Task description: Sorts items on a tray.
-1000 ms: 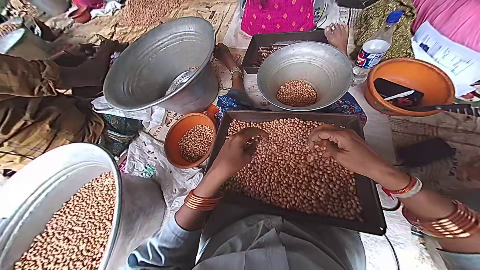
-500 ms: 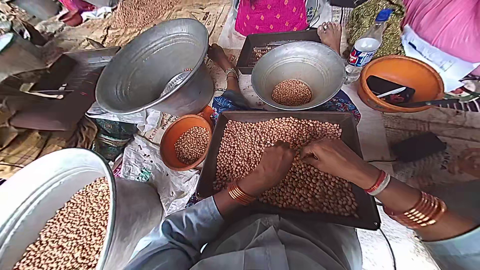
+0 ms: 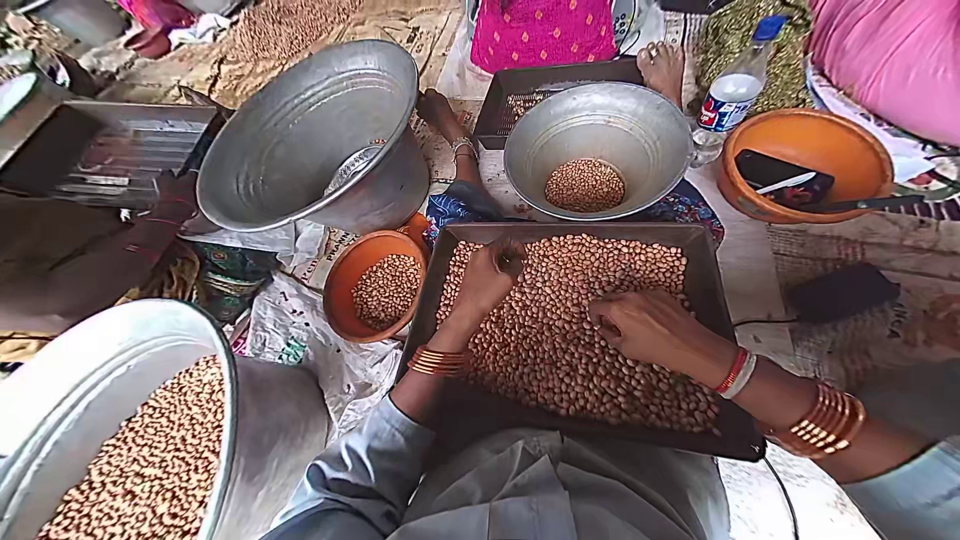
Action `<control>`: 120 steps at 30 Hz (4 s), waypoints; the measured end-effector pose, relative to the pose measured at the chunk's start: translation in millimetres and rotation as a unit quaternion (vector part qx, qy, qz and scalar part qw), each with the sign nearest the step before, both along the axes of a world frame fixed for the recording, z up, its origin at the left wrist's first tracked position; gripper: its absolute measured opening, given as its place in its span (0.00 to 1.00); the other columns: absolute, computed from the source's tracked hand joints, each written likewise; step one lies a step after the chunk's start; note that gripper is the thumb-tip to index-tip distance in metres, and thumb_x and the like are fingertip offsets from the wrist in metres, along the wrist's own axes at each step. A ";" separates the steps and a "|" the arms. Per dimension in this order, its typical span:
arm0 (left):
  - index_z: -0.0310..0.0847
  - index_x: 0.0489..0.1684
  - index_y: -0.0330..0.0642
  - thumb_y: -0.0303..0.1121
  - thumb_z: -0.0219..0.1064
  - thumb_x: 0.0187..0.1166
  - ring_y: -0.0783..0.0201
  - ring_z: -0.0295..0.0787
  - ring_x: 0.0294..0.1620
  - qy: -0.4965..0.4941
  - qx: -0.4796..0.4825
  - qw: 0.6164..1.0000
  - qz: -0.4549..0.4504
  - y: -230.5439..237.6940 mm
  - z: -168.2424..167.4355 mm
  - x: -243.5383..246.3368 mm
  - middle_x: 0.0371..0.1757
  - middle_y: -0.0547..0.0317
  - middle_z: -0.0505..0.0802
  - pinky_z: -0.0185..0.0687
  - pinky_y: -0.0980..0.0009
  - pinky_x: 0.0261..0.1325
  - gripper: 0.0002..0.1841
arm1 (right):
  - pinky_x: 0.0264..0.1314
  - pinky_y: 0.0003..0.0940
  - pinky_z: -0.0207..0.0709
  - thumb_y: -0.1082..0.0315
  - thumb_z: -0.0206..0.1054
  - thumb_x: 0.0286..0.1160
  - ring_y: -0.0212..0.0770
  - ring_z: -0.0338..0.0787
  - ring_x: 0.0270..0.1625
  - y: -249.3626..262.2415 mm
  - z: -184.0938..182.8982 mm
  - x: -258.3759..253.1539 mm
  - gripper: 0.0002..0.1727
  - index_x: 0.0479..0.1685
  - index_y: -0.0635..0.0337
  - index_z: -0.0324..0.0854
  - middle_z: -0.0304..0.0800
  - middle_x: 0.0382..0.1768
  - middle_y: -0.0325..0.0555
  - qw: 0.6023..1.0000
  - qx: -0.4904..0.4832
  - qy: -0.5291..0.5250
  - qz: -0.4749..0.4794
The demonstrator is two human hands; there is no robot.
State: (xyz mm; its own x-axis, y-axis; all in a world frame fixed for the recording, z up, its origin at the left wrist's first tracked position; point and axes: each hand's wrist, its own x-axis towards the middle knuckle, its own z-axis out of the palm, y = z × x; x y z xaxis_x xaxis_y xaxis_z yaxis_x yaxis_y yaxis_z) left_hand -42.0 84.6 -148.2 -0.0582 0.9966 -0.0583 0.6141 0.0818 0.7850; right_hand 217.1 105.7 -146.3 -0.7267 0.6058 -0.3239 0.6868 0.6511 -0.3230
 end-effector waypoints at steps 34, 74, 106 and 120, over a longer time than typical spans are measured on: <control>0.85 0.56 0.43 0.35 0.60 0.90 0.60 0.73 0.21 -0.016 -0.061 0.994 0.091 -4.2 -19.2 -31.9 0.27 0.52 0.84 0.70 0.61 0.27 0.10 | 0.44 0.62 0.81 0.64 0.73 0.75 0.60 0.92 0.45 37.1 -7.3 23.8 0.07 0.45 0.55 0.90 0.93 0.37 0.55 0.988 0.040 -0.019 -0.150; 0.92 0.55 0.49 0.33 0.69 0.82 0.68 0.80 0.33 0.085 -0.185 0.956 -0.212 -54.1 -3.1 -4.7 0.38 0.59 0.92 0.79 0.61 0.46 0.10 | 0.35 0.53 0.79 0.66 0.72 0.78 0.48 0.87 0.30 34.8 -22.7 17.0 0.06 0.47 0.55 0.89 0.89 0.27 0.47 0.968 -0.017 0.159 -0.193; 0.82 0.47 0.42 0.09 0.48 0.66 0.64 0.95 0.51 -0.545 -0.350 0.758 -0.076 -85.8 -15.3 29.3 0.47 0.59 0.96 0.90 0.65 0.62 0.22 | 0.48 0.44 0.88 0.69 0.65 0.81 0.47 0.95 0.44 -54.9 21.2 -24.5 0.10 0.51 0.57 0.91 0.95 0.45 0.49 0.968 0.016 0.248 0.036; 0.90 0.52 0.38 0.21 0.62 0.85 0.51 0.91 0.52 0.176 -0.063 0.978 0.097 -68.2 37.3 -102.3 0.50 0.46 0.94 0.83 0.48 0.60 0.10 | 0.56 0.61 0.83 0.65 0.70 0.81 0.57 0.92 0.57 0.4 14.1 15.1 0.12 0.59 0.49 0.91 0.93 0.57 0.50 0.997 0.028 0.059 -0.041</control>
